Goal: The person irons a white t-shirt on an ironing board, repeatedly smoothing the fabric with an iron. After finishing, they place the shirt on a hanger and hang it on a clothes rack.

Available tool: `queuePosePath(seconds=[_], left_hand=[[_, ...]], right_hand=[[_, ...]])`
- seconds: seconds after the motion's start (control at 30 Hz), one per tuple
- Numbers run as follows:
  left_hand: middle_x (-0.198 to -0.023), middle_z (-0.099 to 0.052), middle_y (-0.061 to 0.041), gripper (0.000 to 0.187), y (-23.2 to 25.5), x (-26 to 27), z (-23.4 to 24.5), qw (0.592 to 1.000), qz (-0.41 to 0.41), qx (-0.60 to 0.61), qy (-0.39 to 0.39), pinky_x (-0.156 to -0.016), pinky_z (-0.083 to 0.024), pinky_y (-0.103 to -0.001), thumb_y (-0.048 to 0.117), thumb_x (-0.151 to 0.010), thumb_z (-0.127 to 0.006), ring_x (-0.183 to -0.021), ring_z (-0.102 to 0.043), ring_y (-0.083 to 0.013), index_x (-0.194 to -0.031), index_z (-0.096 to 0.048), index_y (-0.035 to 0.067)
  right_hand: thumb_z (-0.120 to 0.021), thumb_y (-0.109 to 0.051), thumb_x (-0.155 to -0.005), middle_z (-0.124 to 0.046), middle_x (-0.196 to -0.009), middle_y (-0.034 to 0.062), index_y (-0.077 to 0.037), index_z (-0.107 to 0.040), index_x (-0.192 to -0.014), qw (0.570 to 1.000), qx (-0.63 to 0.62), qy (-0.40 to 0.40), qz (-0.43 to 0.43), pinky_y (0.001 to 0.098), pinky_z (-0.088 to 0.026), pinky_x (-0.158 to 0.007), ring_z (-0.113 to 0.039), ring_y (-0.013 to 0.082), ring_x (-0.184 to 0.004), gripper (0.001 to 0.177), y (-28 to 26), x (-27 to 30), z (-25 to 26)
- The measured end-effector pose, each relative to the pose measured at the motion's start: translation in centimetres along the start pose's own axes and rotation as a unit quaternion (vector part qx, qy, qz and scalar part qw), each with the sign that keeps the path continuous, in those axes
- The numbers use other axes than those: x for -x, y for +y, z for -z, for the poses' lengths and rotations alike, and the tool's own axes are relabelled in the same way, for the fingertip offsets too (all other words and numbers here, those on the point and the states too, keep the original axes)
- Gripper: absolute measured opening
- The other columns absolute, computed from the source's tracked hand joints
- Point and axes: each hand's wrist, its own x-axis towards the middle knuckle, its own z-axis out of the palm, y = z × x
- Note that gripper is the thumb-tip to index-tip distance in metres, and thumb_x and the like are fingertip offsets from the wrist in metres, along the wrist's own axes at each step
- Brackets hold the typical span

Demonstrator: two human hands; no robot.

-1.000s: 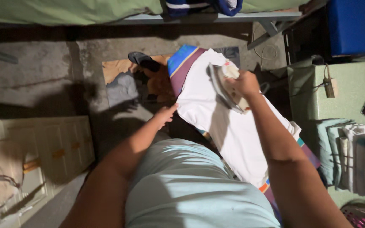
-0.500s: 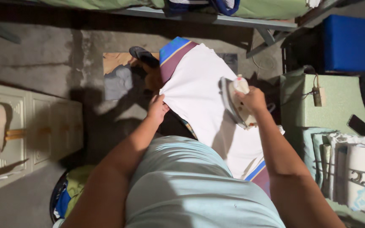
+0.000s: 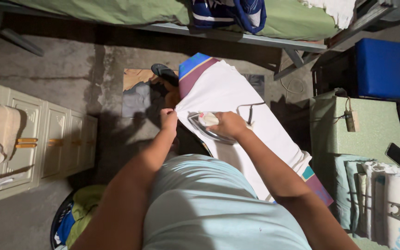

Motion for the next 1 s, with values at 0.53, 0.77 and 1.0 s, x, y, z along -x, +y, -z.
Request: queuePosePath(seconds=[0.53, 0.77, 1.0], left_hand=[[-0.122, -0.066, -0.012, 0.032, 11.0, -1.7, -7.0, 0.749, -0.121, -0.616, -0.21, -0.1, -0.041, -0.056, 0.04, -0.091, -0.069, -0.116, -0.061, -0.0349, -0.113, -0.066, 0.018], [-0.086, -0.071, -0.013, 0.018, 4.8, -7.2, -3.1, 0.893, -0.123, -0.367, -0.229, -0.076, -0.054, -0.041, 0.027, -0.088, -0.072, -0.083, -0.07, -0.0325, -0.09, -0.064, 0.011], [-0.09, -0.071, -0.018, 0.017, 4.0, -7.7, -2.9, 0.896, -0.158, -0.357, -0.211, -0.078, -0.054, -0.046, 0.024, -0.092, -0.068, -0.088, -0.068, -0.0407, -0.094, -0.062, 0.009]], right_hand=[[-0.082, -0.046, -0.077, -0.077, -0.081, 0.0148, -0.009, -0.077, -0.105, 0.956, -0.179, 0.125, -0.196, 0.0374, -0.057, -0.073, -0.075, 0.0268, -0.072, 0.047, 9.1, 1.4, 0.6], [-0.082, -0.057, -0.071, -0.076, -0.088, 0.0162, -0.014, -0.078, -0.106, 0.995, -0.009, 0.09, -0.053, 0.0438, -0.057, -0.076, -0.073, 0.0353, -0.081, 0.056, 6.0, -0.8, 0.2], [-0.079, -0.055, -0.071, -0.075, -0.087, 0.016, -0.023, -0.077, -0.115, 0.997, -0.014, 0.068, -0.037, 0.0486, -0.055, -0.073, -0.071, 0.0381, -0.081, 0.055, 0.0, -5.5, 0.8]])
